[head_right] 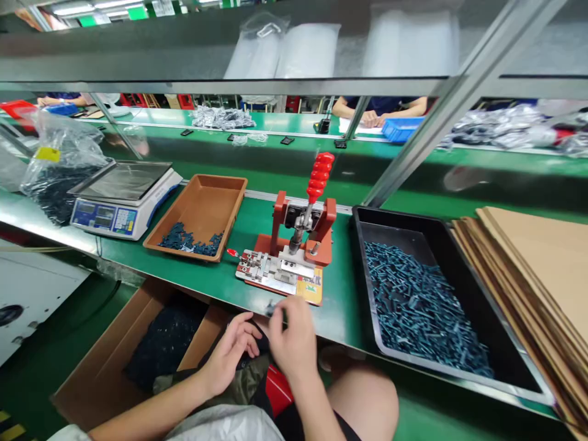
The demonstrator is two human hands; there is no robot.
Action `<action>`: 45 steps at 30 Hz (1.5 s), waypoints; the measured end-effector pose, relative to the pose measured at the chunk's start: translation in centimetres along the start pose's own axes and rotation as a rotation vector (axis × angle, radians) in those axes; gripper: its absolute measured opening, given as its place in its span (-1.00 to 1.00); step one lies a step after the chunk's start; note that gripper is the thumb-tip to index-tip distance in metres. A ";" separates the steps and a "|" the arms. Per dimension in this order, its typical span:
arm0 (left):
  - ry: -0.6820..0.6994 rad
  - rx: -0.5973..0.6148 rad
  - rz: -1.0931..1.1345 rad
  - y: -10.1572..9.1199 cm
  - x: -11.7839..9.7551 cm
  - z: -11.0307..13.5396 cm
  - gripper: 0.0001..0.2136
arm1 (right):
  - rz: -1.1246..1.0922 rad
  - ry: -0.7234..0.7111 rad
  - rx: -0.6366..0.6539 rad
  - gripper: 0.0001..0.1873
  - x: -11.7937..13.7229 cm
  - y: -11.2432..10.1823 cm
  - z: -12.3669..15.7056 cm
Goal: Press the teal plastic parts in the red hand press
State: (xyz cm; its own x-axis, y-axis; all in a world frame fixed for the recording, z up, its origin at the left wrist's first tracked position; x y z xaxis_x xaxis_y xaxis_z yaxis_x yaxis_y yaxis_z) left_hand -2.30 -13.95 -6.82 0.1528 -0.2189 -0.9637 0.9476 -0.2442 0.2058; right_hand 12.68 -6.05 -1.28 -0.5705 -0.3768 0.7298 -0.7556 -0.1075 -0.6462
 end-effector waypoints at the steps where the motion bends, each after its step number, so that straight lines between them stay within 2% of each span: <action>1: -0.040 -0.018 0.055 0.3 0.7 0.3 -0.51 | -0.036 -0.042 0.113 -0.89 1.0 1.6 1.1; 4: -0.131 -0.166 0.181 -0.3 2.5 1.0 -0.51 | -0.096 -0.090 0.354 -0.82 2.9 5.5 3.3; 6: -0.176 -0.183 0.165 -2.3 3.4 1.4 -0.50 | -0.119 -0.100 0.422 -0.78 3.3 5.8 3.5; 7: -0.192 -0.186 0.105 -4.0 3.7 1.7 -0.49 | -0.125 -0.113 0.441 -0.76 3.2 5.0 3.4; 8: -0.207 -0.206 0.013 -6.3 3.9 2.2 -0.47 | -0.122 -0.129 0.432 -0.74 3.0 3.5 3.2; 10: -0.253 -0.295 -0.231 -12.1 4.1 3.7 -0.44 | -0.076 -0.142 0.312 -0.74 1.8 -1.5 2.7; 12: -0.398 -0.344 -0.505 -18.2 4.5 5.8 -0.45 | 0.026 -0.100 0.074 -0.81 -0.7 -8.0 1.9; 14: -0.659 -0.246 -0.829 -22.8 4.9 7.6 -0.51 | 0.155 0.093 -0.053 -0.79 -4.9 -13.7 0.9; 15: -0.778 -0.167 -0.951 -24.3 4.9 8.3 -0.53 | 0.210 0.200 -0.071 -0.76 -7.4 -15.8 0.3; 16: -0.870 -0.085 -1.034 -24.9 4.6 8.6 -0.56 | 0.242 0.285 -0.035 -0.74 -9.8 -17.3 -0.4; 17: -0.908 -0.007 -1.072 -24.8 3.9 8.6 -0.60 | 0.283 0.356 0.010 -0.75 -12.2 -18.3 -1.0; 18: -0.882 0.066 -1.066 -23.9 2.7 8.2 -0.64 | 0.328 0.402 0.068 -0.77 -14.4 -18.8 -1.6; 19: -0.797 0.127 -1.026 -22.4 1.0 7.3 -0.67 | 0.363 0.434 0.123 -0.79 -16.3 -18.9 -2.0; 21: -0.526 0.231 -0.920 -18.6 -3.7 4.6 -0.66 | 0.409 0.464 0.209 -0.87 -19.1 -18.3 -2.4; 23: -0.268 0.203 -0.877 -15.7 -9.2 1.1 -0.64 | 0.435 0.482 0.260 -0.90 -20.7 -17.5 -2.5; 24: -0.171 0.142 -0.944 -15.1 -11.7 -0.8 -0.65 | 0.452 0.488 0.274 -0.89 -21.0 -17.1 -2.6; 26: -0.031 -0.036 -1.122 -15.6 -15.6 -4.9 -0.67 | 0.493 0.483 0.290 -0.85 -20.6 -16.8 -2.7; 27: -0.010 -0.125 -1.206 -16.5 -16.8 -7.0 -0.69 | 0.516 0.470 0.291 -0.83 -20.0 -16.8 -2.7; 28: -0.020 -0.194 -1.271 -17.6 -17.4 -8.9 -0.71 | 0.537 0.454 0.288 -0.82 -19.2 -16.8 -2.8; 30: -0.098 -0.239 -1.345 -19.7 -17.3 -12.6 -0.74 | 0.569 0.433 0.282 -0.83 -17.1 -16.9 -2.7; 33: -0.105 -0.132 -1.357 -21.4 -15.6 -16.8 -0.65 | 0.573 0.449 0.282 -0.86 -14.5 -17.0 -2.5; 34: -0.012 -0.105 -1.308 -21.7 -15.3 -17.8 -0.59 | 0.566 0.460 0.269 -0.85 -14.0 -17.1 -2.6; 35: 0.020 -0.079 -1.297 -21.9 -14.9 -18.6 -0.55 | 0.550 0.475 0.236 -0.84 -13.7 -17.3 -2.6; 37: -0.028 -0.050 -1.299 -22.7 -14.3 -19.5 -0.50 | 0.517 0.473 0.147 -0.87 -13.4 -18.0 -2.6; 39: -0.200 -0.060 -1.321 -23.7 -14.0 -19.6 -0.50 | 0.476 0.439 0.058 -0.90 -13.3 -18.7 -2.3; 41: -0.340 -0.123 -1.319 -24.6 -14.2 -19.1 -0.53 | 0.401 0.413 0.001 -0.92 -13.4 -19.2 -2.1; 43: -0.336 -0.213 -1.249 -25.0 -15.0 -18.3 -0.56 | 0.270 0.393 -0.032 -0.93 -13.3 -19.5 -1.9; 45: -0.231 -0.265 -1.041 -24.5 -15.9 -17.3 -0.57 | 0.110 0.336 -0.063 -0.94 -12.5 -19.4 -1.8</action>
State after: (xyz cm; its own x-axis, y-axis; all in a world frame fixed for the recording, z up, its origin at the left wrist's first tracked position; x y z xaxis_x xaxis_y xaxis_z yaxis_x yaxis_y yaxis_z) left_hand -23.14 11.88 0.51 -0.7865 -0.2018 -0.5837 0.6168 -0.2078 -0.7592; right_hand 33.88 2.41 2.53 -0.7155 -0.0586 0.6961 -0.6962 -0.0218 -0.7175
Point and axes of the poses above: each hand's wrist, its own z-axis away from the middle knuckle, its own y-axis out of the palm, x = y × z, the point moved 4 cm from there along -z, towards the middle knuckle, and after that the axes turned 15 degrees about x, right-handed, at the moved point
